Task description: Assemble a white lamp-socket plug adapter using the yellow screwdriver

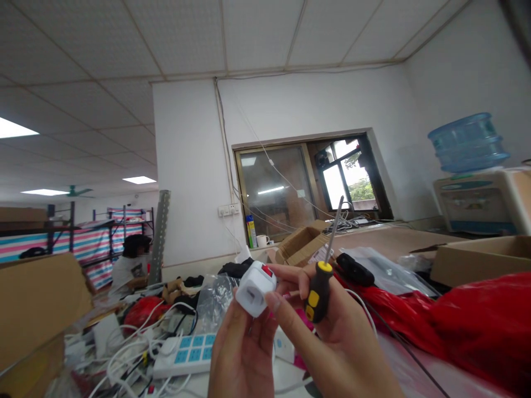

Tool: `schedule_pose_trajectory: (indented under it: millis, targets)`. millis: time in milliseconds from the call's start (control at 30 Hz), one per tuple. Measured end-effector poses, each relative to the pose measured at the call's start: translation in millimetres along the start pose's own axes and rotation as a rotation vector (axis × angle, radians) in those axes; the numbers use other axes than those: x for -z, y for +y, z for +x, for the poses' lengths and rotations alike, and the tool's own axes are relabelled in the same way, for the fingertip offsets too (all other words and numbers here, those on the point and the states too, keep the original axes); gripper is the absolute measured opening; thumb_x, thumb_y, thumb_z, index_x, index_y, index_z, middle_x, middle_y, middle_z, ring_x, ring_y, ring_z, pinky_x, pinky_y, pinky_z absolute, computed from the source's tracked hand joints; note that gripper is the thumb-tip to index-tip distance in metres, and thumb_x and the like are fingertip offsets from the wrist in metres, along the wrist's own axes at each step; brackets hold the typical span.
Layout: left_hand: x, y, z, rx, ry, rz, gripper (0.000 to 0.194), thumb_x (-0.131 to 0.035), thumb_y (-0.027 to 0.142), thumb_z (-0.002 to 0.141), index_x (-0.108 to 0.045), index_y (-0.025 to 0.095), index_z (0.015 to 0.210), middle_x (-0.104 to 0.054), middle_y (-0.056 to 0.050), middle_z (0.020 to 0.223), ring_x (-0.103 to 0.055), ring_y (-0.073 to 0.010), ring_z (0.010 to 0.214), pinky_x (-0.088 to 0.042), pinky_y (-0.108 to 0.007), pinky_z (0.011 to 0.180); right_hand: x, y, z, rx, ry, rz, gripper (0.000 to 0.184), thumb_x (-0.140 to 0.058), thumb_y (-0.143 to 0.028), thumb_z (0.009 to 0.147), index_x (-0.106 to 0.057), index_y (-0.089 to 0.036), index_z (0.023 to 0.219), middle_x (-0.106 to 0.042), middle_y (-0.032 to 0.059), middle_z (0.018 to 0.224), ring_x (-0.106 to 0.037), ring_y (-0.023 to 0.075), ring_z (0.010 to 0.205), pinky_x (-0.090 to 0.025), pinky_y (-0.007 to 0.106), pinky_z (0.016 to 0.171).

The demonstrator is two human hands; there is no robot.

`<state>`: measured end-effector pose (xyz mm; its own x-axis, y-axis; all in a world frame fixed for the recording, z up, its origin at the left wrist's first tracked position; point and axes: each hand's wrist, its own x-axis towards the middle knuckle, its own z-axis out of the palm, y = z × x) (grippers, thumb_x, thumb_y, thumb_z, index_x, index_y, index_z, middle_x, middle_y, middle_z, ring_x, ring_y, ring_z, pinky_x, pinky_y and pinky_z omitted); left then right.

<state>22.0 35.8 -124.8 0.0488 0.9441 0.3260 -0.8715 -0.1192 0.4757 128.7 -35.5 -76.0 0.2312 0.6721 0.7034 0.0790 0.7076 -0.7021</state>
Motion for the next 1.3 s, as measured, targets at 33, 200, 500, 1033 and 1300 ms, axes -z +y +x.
schedule_pose_trajectory:
  millis: [33, 200, 500, 1033, 1300]
  targets:
    - [-0.6, 0.2, -1.4, 0.0, -0.016, -0.001, 0.037, -0.104, 0.037, 0.072, -0.09, 0.023, 0.103, -0.088, -0.012, 0.113, -0.085, -0.0241, 0.093, -0.066, -0.037, 0.103, 0.0, -0.2, -0.1, 0.01, 0.013, -0.008, 0.041, -0.077, -0.053, 0.093, -0.068, -0.024, 0.119, -0.079, 0.0085, 0.118, -0.076, 0.028, 0.111, -0.055, 0.046, 0.104]
    - [-3.9, 2.9, -9.8, 0.072, -0.088, -0.089, 0.022, -0.076, 0.018, 0.096, -0.09, 0.021, 0.113, -0.086, -0.012, 0.122, -0.084, -0.0246, 0.105, -0.068, -0.03, 0.093, -1.1, 2.2, -0.2, 0.1, 0.057, 0.025, 0.031, -0.079, -0.047, 0.095, -0.056, -0.027, 0.088, -0.077, 0.0062, 0.132, -0.072, 0.0268, 0.122, -0.052, 0.046, 0.11]
    - [-7.4, -6.7, -14.5, 0.045, -0.181, -0.126, 0.033, -0.061, 0.008, 0.101, -0.09, 0.021, 0.11, -0.084, -0.014, 0.127, -0.082, -0.0224, 0.117, -0.061, -0.026, 0.105, 1.9, -1.1, -2.4, 0.188, 0.089, -0.083, 0.034, -0.074, -0.041, 0.099, -0.047, -0.028, 0.082, -0.078, 0.0009, 0.131, -0.075, 0.0205, 0.12, -0.056, 0.033, 0.105]
    - [-3.5, 32.2, -8.3, -0.283, -0.108, 0.482, 0.038, -0.096, 0.044, 0.083, -0.088, 0.026, 0.116, -0.087, -0.006, 0.119, -0.083, -0.0192, 0.106, -0.061, -0.015, 0.094, 22.4, 23.3, 5.0, 0.115, -0.159, -0.277, 0.038, -0.069, -0.037, 0.101, -0.063, -0.028, 0.137, -0.074, 0.0112, 0.139, -0.074, 0.0273, 0.126, -0.059, 0.046, 0.112]
    - [5.9, 13.8, -2.3, -0.147, 0.065, 0.265, 0.049, -0.095, 0.022, 0.079, -0.082, 0.022, 0.127, -0.082, -0.007, 0.126, -0.075, -0.0189, 0.112, -0.058, -0.017, 0.089, 14.3, 45.9, 18.4, -0.155, -0.182, -0.232, 0.041, -0.078, -0.057, 0.086, -0.051, -0.026, 0.091, -0.069, 0.0048, 0.092, -0.068, 0.0259, 0.084, -0.059, 0.041, 0.077]
